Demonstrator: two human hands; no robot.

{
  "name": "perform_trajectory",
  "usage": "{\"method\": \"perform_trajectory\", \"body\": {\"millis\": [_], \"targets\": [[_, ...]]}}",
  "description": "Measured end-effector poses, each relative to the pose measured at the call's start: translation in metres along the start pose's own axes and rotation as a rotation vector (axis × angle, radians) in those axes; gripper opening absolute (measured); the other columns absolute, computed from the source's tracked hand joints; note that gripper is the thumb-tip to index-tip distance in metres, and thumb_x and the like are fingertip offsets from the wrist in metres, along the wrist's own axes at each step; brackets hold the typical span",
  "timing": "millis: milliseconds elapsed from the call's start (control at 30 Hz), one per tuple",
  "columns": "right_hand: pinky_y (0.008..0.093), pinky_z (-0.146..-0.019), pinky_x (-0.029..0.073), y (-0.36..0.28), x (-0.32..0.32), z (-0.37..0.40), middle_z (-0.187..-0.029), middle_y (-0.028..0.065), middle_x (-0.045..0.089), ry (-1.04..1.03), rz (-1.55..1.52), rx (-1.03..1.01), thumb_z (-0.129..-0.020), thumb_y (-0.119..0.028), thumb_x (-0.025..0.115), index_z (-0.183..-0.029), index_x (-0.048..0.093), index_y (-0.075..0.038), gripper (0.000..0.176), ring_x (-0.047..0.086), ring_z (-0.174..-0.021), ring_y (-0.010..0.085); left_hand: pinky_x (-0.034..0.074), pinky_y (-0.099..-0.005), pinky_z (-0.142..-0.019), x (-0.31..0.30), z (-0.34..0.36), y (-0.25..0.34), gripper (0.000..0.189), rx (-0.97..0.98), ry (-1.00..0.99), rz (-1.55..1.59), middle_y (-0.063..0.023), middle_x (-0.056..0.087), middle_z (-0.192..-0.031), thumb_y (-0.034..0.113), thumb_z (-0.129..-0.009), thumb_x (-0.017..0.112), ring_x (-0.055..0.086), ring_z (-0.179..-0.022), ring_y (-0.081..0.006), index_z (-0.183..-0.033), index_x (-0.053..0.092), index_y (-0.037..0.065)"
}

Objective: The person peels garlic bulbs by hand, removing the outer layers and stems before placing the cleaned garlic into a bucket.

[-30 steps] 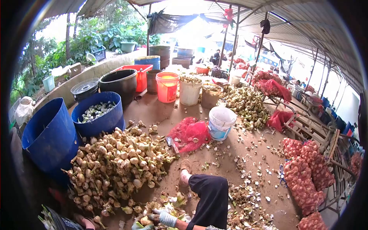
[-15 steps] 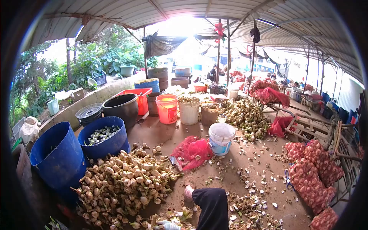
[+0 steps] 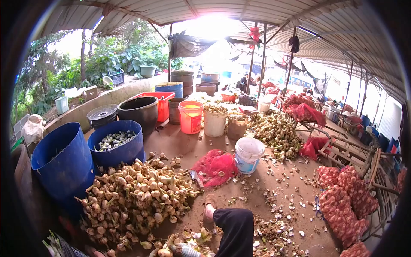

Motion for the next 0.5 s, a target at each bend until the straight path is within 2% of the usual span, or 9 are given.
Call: {"method": "perform_trajectory", "body": {"millis": [67,100,167,200,233,267,367,467,500], "targets": [[0.024,-0.046,0.036,0.001,0.0,-0.008,-0.059,-0.0016,0.049,-0.031,-0.03,-0.058,-0.083,-0.015,0.053,-0.068,0.054,-0.007,0.017,0.043,-0.053,0.0076,0.042,-0.0206,-0.047,0.006,0.004,0.009,0.035,0.092,0.012,-0.013,-0.0035,0.058,-0.076,-0.009,-0.072,0.06,0.051,-0.056,-0.0087,-0.106,0.055,-0.001],[0.0247,-0.051,0.039,0.02,-0.004,-0.008,-0.067,0.0005,0.053,-0.03,-0.061,0.102,-0.084,-0.017,0.051,-0.072,0.057,-0.006,0.017,0.048,-0.061,0.009,0.042,-0.0204,-0.048,0.004,0.003,0.008,0.036,0.105,0.018,-0.071,-0.0038,0.059,-0.077,-0.008,-0.073,0.06,0.051,-0.056,-0.0086,-0.108,0.054,-0.001],[0.0259,-0.055,0.04,0.012,-0.003,-0.01,-0.07,0.0018,0.055,-0.011,-0.027,0.028,-0.085,-0.018,0.051,-0.076,0.058,-0.005,0.017,0.05,-0.064,0.0103,0.042,-0.0203,-0.048,-0.01,-0.005,-0.015,0.038,0.111,0.026,-0.127,-0.004,0.059,-0.077,-0.007,-0.073,0.061,0.051,-0.056,-0.0085,-0.109,0.053,-0.002],[0.027,-0.058,0.042,0.006,-0.002,-0.011,-0.073,0.003,0.057,0.003,0.005,-0.049,-0.086,-0.019,0.05,-0.08,0.06,-0.003,0.019,0.052,-0.068,0.0117,0.041,-0.0246,-0.048,-0.036,-0.015,-0.053,0.023,0.115,0.061,-0.184,-0.0056,0.054,-0.07,-0.002,-0.073,0.062,0.048,-0.054,-0.0126,-0.094,0.052,-0.001],[0.0291,-0.061,0.043,0.006,-0.003,-0.021,-0.074,0.0043,0.057,-0.088,0.185,-0.26,-0.086,-0.02,0.051,-0.086,0.06,-0.002,0.02,0.052,-0.069,0.0135,0.039,-0.0289,-0.048,-0.06,-0.024,-0.089,0.014,0.12,0.094,-0.241,-0.0071,0.049,-0.063,0.003,-0.074,0.063,0.046,-0.053,-0.0166,-0.08,0.051,0.0],[0.0291,-0.061,0.043,0.009,-0.006,-0.022,-0.074,0.0043,0.057,-0.085,0.185,-0.254,-0.086,-0.02,0.051,-0.086,0.06,-0.002,0.02,0.052,-0.069,0.0135,0.038,-0.0332,-0.048,-0.074,-0.028,-0.106,0.019,0.125,0.125,-0.299,-0.0087,0.043,-0.056,0.008,-0.075,0.064,0.043,-0.051,-0.0206,-0.065,0.05,0.001],[0.0299,-0.06,0.042,0.012,-0.005,-0.027,-0.073,0.0043,0.057,-0.103,0.311,-0.304,-0.085,-0.019,0.052,-0.083,0.06,-0.001,0.02,0.051,-0.068,0.0138,0.04,-0.029,-0.049,-0.039,-0.023,-0.048,0.015,0.124,0.086,-0.259,-0.0071,0.049,-0.063,0.004,-0.074,0.063,0.046,-0.053,-0.0168,-0.08,0.05,0.0],[0.0284,-0.055,0.041,0.03,-0.008,-0.034,-0.069,0.0027,0.056,-0.062,0.271,-0.149,-0.085,-0.02,0.053,-0.078,0.061,-0.002,0.02,0.05,-0.063,0.0121,0.041,-0.0248,-0.049,-0.02,-0.021,-0.016,0.024,0.129,0.05,-0.2,-0.0055,0.054,-0.07,0.0,-0.074,0.062,0.048,-0.055,-0.0129,-0.095,0.051,-0.001],[0.0274,-0.053,0.04,0.026,-0.006,-0.025,-0.066,0.0016,0.055,0.01,0.056,-0.019,-0.084,-0.02,0.055,-0.075,0.061,-0.003,0.021,0.049,-0.06,0.011,0.041,-0.0234,-0.049,-0.019,-0.021,-0.012,0.029,0.131,0.047,-0.188,-0.005,0.055,-0.073,-0.001,-0.074,0.062,0.049,-0.056,-0.0116,-0.1,0.051,-0.002]]}}
Point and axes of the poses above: each hand's wrist, its own z-axis away from the middle knuckle, its own x-axis out of the palm, y = z × x, the point moved 10 cm from there along -z, towards the middle knuckle
